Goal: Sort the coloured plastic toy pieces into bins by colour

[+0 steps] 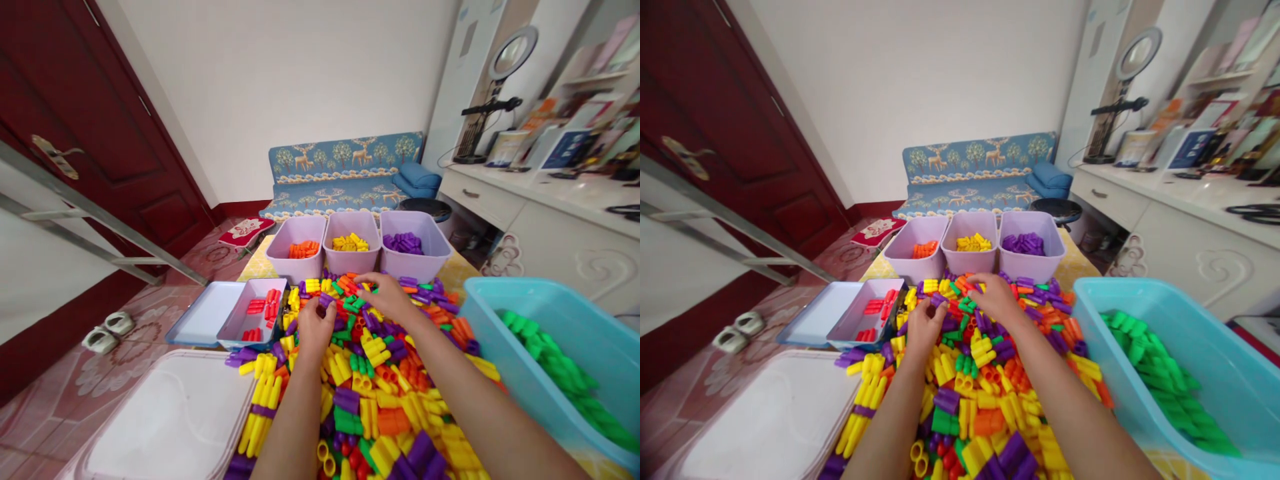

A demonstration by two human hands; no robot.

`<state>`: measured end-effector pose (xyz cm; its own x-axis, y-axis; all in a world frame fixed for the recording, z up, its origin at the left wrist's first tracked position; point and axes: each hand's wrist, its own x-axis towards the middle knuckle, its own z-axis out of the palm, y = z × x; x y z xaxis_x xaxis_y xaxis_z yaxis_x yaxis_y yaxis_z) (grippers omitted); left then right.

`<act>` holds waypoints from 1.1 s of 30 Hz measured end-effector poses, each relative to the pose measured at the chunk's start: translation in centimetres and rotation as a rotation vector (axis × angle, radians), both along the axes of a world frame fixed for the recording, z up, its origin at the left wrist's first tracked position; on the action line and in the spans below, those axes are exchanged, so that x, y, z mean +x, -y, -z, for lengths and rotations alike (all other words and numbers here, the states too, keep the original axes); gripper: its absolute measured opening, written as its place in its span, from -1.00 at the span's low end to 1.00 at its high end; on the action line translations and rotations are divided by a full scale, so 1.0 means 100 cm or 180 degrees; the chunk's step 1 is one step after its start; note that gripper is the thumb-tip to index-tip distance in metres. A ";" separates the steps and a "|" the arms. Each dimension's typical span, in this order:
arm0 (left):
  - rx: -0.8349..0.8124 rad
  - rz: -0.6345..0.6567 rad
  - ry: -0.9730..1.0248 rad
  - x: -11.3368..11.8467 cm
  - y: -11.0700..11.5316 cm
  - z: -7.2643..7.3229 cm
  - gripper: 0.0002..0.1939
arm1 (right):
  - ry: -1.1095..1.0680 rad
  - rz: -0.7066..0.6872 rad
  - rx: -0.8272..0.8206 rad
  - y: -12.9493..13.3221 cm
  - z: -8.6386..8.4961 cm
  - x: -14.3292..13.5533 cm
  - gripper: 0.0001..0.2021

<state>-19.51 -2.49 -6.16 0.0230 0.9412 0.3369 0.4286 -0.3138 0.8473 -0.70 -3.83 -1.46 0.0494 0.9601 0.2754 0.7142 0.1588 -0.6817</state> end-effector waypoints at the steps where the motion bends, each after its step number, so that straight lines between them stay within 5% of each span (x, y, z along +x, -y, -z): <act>1: 0.0017 -0.0038 -0.0052 0.000 0.000 -0.001 -0.74 | 0.0168 -0.0138 -0.0093 0.000 0.006 -0.009 -0.67; 7: 0.0112 -0.0151 -0.0236 0.001 -0.002 0.002 -0.76 | 0.1308 -0.0515 -0.0787 0.000 0.010 -0.030 -0.30; 15: 0.0022 0.0016 -0.0034 0.001 -0.005 0.010 -0.82 | 0.1852 -0.0627 -0.0956 0.006 0.016 -0.039 -0.61; 18: 0.0021 0.0082 0.0025 0.000 -0.007 0.014 -0.71 | 0.1816 -0.0604 -0.0869 0.010 0.017 -0.037 -0.74; 27: 0.0181 0.0380 -0.0397 0.000 -0.006 0.011 -0.80 | 0.1584 -0.0063 -0.0834 0.045 0.000 0.014 -0.89; 33: 0.0388 0.1369 -0.0189 0.003 0.007 -0.003 -0.61 | 0.0210 -0.0171 -0.0285 0.075 0.013 0.016 -0.93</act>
